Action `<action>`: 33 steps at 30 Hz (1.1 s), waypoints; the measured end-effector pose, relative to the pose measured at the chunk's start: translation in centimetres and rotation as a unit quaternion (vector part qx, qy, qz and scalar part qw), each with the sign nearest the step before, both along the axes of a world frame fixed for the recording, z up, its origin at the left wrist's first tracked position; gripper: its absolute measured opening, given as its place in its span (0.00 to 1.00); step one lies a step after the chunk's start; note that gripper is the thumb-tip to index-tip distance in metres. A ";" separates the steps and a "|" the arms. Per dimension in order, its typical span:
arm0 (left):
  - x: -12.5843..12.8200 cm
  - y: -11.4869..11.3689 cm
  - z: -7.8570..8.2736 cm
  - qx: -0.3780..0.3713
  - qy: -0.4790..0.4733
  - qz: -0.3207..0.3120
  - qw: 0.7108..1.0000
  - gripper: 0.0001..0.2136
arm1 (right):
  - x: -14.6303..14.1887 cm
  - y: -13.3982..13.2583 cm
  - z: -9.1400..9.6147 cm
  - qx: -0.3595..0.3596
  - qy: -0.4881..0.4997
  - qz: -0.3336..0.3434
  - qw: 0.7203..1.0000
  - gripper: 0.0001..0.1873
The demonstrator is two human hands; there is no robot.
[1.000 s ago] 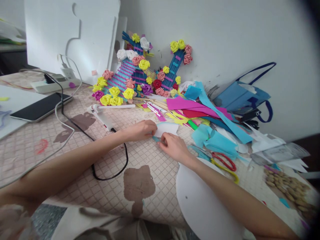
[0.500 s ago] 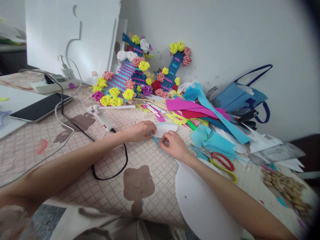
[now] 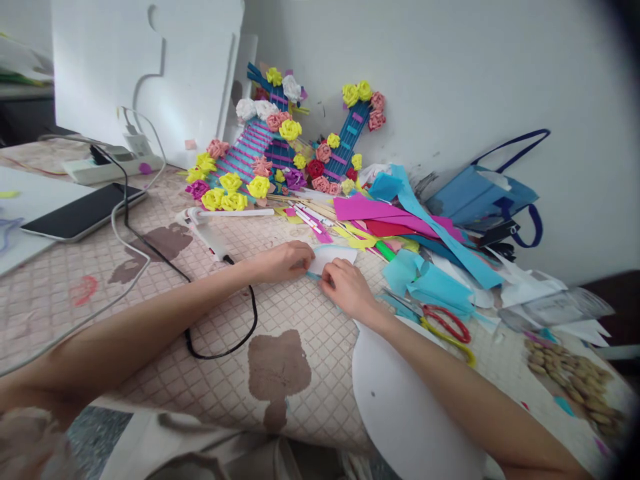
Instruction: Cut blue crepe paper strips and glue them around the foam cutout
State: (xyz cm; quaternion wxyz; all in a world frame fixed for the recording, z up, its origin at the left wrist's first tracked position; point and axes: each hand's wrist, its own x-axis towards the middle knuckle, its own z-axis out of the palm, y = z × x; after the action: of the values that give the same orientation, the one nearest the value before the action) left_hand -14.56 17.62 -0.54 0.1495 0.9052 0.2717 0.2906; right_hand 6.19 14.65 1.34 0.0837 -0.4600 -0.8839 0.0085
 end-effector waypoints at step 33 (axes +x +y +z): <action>2.0 -1.2 0.5 0.032 0.100 0.117 0.988 0.08 | -0.2 0.0 0.8 0.051 -0.139 -0.022 0.989 0.07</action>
State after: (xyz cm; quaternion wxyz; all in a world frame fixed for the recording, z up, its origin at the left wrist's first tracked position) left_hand -12.51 16.40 -0.01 0.0578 0.8961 0.3799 0.2221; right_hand 5.98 14.68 2.11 -0.0162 -0.4713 -0.8759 -0.1023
